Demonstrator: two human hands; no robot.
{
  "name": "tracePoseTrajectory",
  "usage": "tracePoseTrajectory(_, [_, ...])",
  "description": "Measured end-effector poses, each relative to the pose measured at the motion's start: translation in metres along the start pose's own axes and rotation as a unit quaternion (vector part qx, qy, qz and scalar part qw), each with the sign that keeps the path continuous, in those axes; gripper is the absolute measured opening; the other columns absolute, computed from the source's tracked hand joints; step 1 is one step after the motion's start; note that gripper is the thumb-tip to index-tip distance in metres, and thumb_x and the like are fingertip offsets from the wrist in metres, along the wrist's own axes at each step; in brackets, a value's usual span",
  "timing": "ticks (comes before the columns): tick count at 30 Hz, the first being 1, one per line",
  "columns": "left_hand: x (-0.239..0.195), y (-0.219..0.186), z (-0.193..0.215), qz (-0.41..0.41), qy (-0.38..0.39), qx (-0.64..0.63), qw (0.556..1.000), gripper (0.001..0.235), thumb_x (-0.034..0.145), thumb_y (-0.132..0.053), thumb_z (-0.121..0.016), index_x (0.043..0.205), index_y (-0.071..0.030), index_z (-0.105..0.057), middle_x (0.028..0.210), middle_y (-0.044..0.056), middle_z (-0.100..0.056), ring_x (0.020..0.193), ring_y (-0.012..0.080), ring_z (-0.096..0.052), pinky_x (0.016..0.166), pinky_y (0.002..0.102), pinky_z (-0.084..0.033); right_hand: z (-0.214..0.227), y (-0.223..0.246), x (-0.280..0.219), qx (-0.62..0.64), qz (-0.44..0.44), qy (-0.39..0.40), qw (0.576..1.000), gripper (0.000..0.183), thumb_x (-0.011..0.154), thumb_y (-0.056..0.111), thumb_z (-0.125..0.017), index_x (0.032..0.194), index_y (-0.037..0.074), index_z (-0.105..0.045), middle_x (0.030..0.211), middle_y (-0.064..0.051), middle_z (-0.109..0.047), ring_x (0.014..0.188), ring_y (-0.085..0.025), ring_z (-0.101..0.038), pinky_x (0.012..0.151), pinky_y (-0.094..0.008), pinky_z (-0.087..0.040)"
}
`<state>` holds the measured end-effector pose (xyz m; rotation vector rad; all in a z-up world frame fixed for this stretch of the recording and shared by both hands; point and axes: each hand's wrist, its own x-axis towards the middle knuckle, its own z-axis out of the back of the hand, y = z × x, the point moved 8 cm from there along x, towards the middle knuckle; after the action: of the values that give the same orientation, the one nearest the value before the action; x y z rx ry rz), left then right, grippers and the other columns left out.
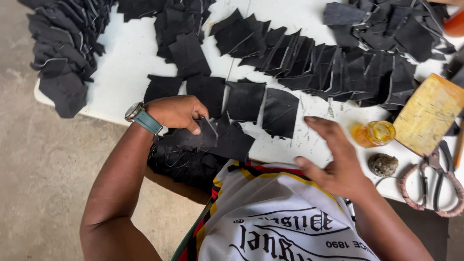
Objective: The person repeatedly picks up small black leather pieces from a table, applies a yellow adhesive from a small jar to the edges using their finger, and then presses the pieces together. The person works through a pile of these leather pieces, handling them one by one.
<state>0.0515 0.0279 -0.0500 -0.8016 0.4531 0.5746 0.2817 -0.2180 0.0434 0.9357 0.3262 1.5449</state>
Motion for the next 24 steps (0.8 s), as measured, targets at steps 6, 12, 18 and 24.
tracePoseTrajectory(6, [-0.014,0.052,-0.01,0.14,0.023,0.168,0.976,0.035,0.075,-0.012,-0.087,0.106,-0.001,-0.075,0.105,0.013,-0.077,0.103,0.0289,-0.074,0.089,0.043,-0.058,-0.056,0.043,0.053,0.012,0.043,0.104,0.994,0.073,0.087,0.027,-0.077,0.149,0.006,-0.046,0.134,-0.021,-0.056,0.128,-0.038,-0.058,0.104,-0.044,-0.049])
tracePoseTrajectory(12, [-0.026,0.05,0.003,0.156,-0.119,0.114,0.974,0.035,0.074,-0.006,-0.086,0.105,-0.006,-0.071,0.112,0.014,-0.071,0.103,0.0319,-0.07,0.087,0.045,-0.059,-0.08,0.026,0.048,-0.001,0.042,0.133,0.99,0.073,0.09,0.035,-0.074,0.151,0.009,-0.043,0.132,-0.02,-0.057,0.124,-0.036,-0.059,0.102,-0.045,-0.05])
tracePoseTrajectory(18, [-0.046,0.037,0.009,0.148,-0.204,0.164,0.954,0.036,0.073,-0.007,-0.087,0.102,0.002,-0.069,0.106,0.019,-0.071,0.101,0.0342,-0.071,0.083,0.045,-0.06,-0.074,0.019,0.046,0.004,0.029,0.119,0.992,0.069,0.09,0.032,-0.073,0.149,0.009,-0.045,0.133,-0.019,-0.058,0.122,-0.035,-0.06,0.101,-0.044,-0.051])
tracePoseTrajectory(24, [-0.039,-0.003,0.014,0.075,-0.304,0.2,0.928,0.02,0.084,0.004,-0.068,0.103,-0.002,-0.068,0.099,0.019,-0.069,0.088,0.0369,-0.071,0.072,0.046,-0.06,-0.048,0.007,0.04,-0.015,0.01,0.064,0.998,0.064,0.087,0.026,-0.076,0.143,0.008,-0.052,0.135,-0.019,-0.06,0.122,-0.035,-0.061,0.102,-0.043,-0.05])
